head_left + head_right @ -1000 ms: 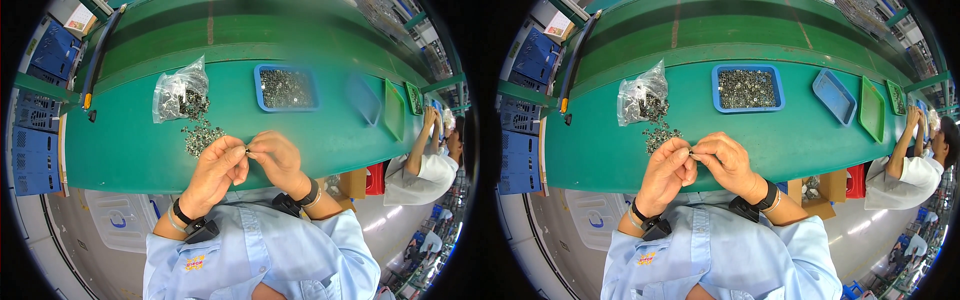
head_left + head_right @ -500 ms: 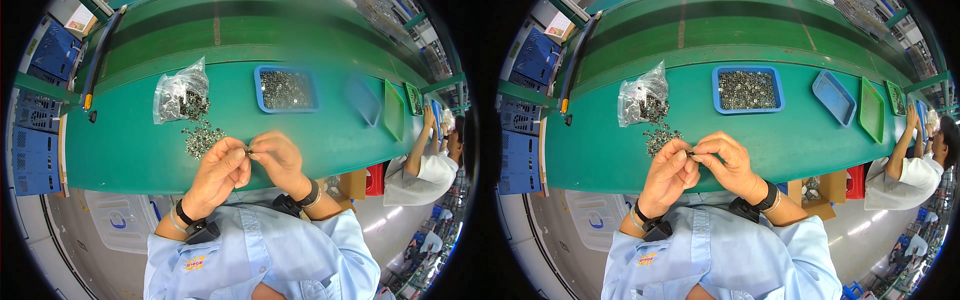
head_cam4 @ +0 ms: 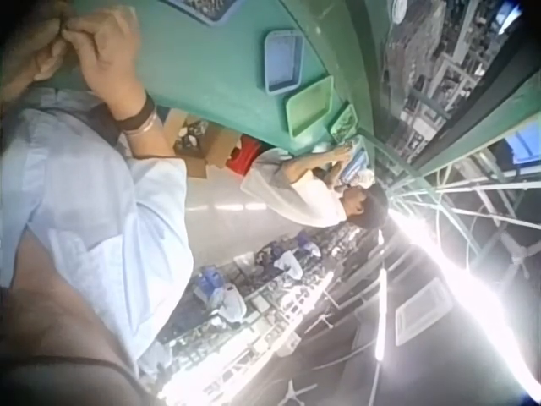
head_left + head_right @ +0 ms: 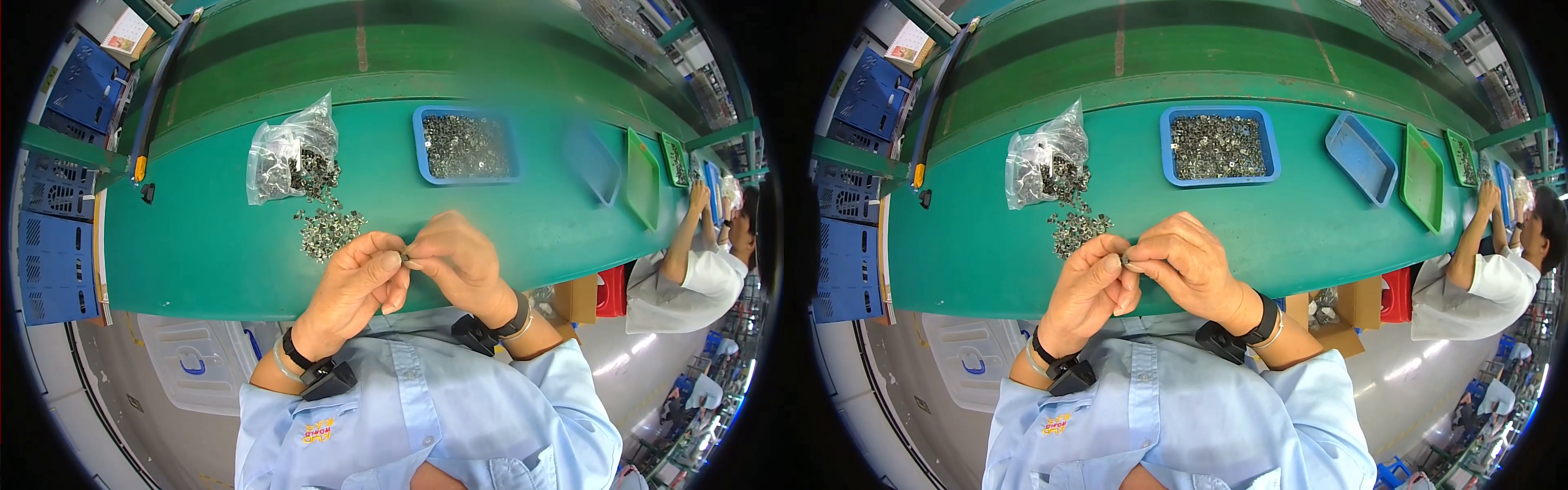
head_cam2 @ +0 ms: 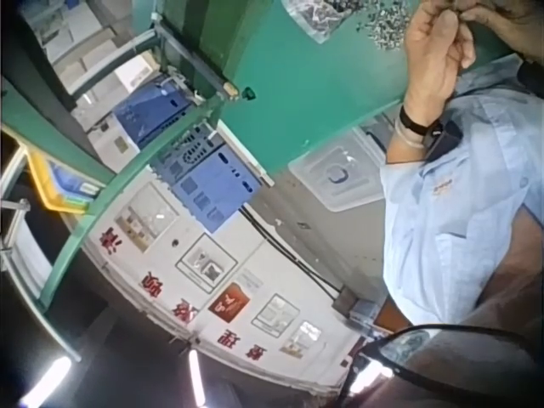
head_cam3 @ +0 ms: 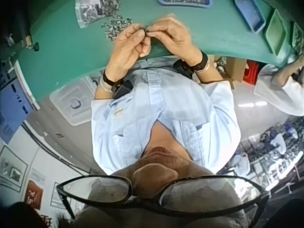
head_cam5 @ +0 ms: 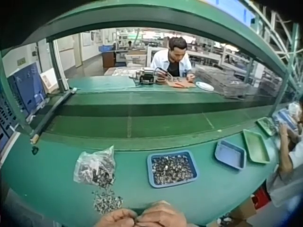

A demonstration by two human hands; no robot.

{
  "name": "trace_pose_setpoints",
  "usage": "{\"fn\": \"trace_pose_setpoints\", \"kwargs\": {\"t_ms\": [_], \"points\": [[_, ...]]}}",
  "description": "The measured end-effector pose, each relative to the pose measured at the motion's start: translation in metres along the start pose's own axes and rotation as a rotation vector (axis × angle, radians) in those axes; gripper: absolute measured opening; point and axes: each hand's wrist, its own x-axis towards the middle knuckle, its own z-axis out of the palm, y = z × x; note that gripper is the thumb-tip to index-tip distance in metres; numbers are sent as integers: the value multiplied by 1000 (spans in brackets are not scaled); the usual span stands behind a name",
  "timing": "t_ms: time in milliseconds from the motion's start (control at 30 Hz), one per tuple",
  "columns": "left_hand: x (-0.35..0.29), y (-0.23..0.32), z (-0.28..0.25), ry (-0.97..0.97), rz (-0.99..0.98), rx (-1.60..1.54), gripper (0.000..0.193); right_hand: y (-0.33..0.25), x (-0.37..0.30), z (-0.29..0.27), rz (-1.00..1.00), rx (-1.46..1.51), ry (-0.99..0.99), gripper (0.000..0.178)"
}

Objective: The person picks up a small metal component from a pile and joins it with another small part by hand before placing the assembled unit into a blue tray. This process is repeated as the person continues to assemble more components one at a time.

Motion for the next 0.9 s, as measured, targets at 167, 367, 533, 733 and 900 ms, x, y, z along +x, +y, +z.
{"fn": "trace_pose_setpoints", "kwargs": {"t_ms": [167,367,533,733,900], "points": [[-4,4,-2,25,-30,56,14,-5,2,-6,-18,-34,-27,17],[-4,5,-3,2,-44,47,13,-10,5,-8,-21,-103,-66,19],[-2,1,-3,19,-45,66,17,-11,4,-6,-9,-90,-49,16],[-2,0,-2,6,-34,21,11,-10,2,-3,11,-63,-38,16],[-1,-2,-2,21,-18,32,12,-7,-2,-2,40,-52,-36,16]]}}
